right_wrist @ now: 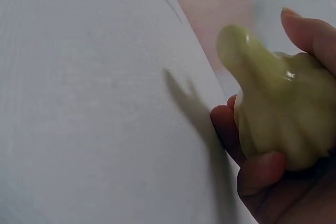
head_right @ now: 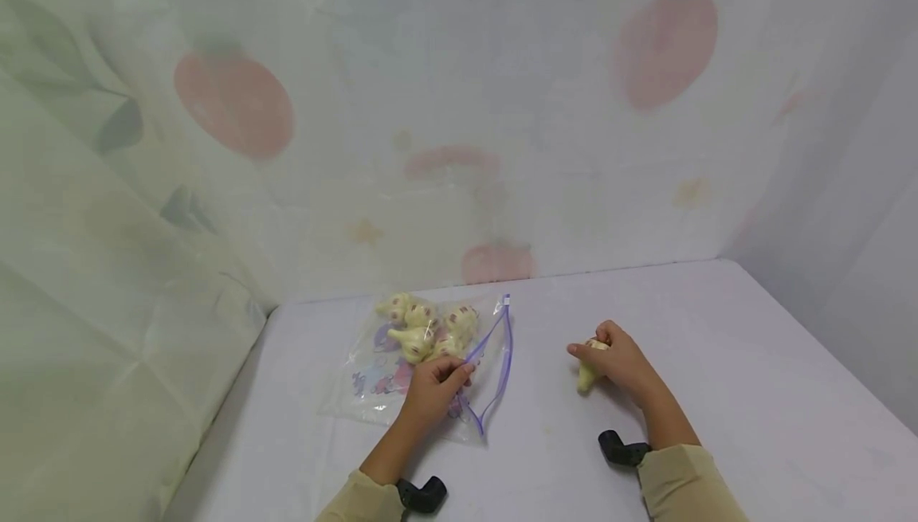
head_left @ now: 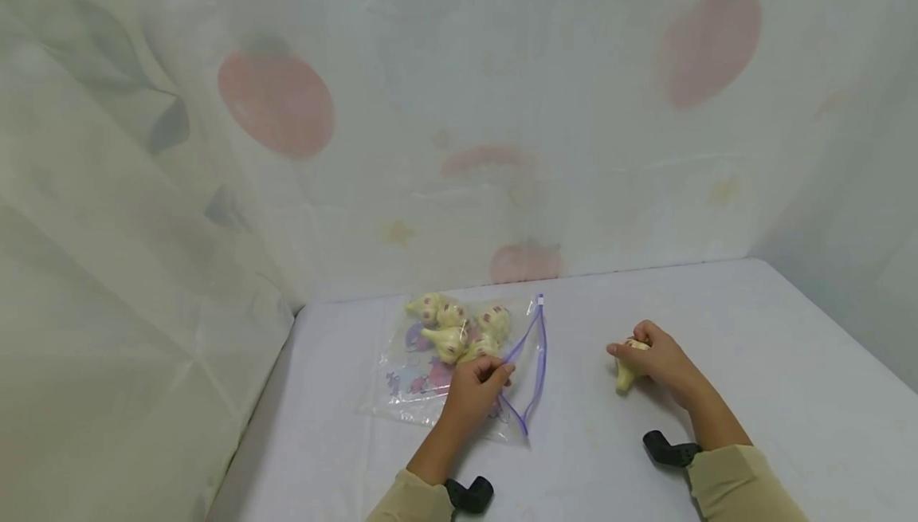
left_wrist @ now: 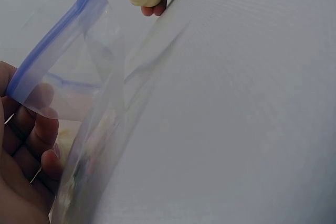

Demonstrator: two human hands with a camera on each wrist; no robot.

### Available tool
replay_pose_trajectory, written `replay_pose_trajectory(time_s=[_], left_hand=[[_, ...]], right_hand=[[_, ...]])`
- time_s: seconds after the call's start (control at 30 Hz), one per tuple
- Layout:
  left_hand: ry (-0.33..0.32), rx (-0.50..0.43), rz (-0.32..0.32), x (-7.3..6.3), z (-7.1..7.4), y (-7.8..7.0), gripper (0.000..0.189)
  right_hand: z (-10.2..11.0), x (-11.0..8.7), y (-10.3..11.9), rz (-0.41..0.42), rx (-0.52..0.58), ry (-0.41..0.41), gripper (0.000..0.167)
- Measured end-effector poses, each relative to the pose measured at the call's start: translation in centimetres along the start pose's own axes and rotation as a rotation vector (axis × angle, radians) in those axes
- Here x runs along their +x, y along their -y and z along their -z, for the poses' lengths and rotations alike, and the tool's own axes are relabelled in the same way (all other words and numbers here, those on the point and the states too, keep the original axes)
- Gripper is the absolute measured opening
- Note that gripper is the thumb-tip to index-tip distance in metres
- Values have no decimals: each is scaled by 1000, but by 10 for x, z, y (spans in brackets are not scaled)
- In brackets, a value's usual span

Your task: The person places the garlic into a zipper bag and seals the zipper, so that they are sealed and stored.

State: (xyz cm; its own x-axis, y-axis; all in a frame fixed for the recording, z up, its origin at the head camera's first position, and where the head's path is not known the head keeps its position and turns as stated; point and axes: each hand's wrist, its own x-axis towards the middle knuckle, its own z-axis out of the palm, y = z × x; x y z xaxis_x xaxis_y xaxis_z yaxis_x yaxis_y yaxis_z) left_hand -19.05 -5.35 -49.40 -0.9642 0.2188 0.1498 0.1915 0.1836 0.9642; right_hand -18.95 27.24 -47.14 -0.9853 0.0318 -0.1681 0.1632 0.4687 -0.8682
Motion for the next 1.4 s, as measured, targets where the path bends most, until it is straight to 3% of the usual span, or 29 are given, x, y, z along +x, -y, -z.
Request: replay_pose_trajectory(time_s=[0.2, 0.33, 0.43, 0.87, 1.13, 1.3, 1.4], left_hand=[[10, 10, 13, -3, 0, -17, 20], [20, 15, -17, -9, 3, -35, 19], [19, 28, -37, -11, 4, -40, 19], [16, 28, -38, -11, 5, -40, 18], [12, 37, -29, -11, 4, -39, 17], [12, 39, -25, -11, 4, -38, 17], [11, 41, -24, -11, 4, -39, 17]], right_hand=[[-2, 0, 1, 33, 37, 38, 50], [-5, -1, 0, 49, 117, 93, 48], [-6, -1, 0, 54, 176, 121, 45], [-9, -4, 1, 101, 301, 198, 34], [-13, -6, 5, 150, 221, 140, 41], [-14, -4, 6, 173, 143, 115, 70], [-15, -2, 4, 186, 103, 109, 77]])
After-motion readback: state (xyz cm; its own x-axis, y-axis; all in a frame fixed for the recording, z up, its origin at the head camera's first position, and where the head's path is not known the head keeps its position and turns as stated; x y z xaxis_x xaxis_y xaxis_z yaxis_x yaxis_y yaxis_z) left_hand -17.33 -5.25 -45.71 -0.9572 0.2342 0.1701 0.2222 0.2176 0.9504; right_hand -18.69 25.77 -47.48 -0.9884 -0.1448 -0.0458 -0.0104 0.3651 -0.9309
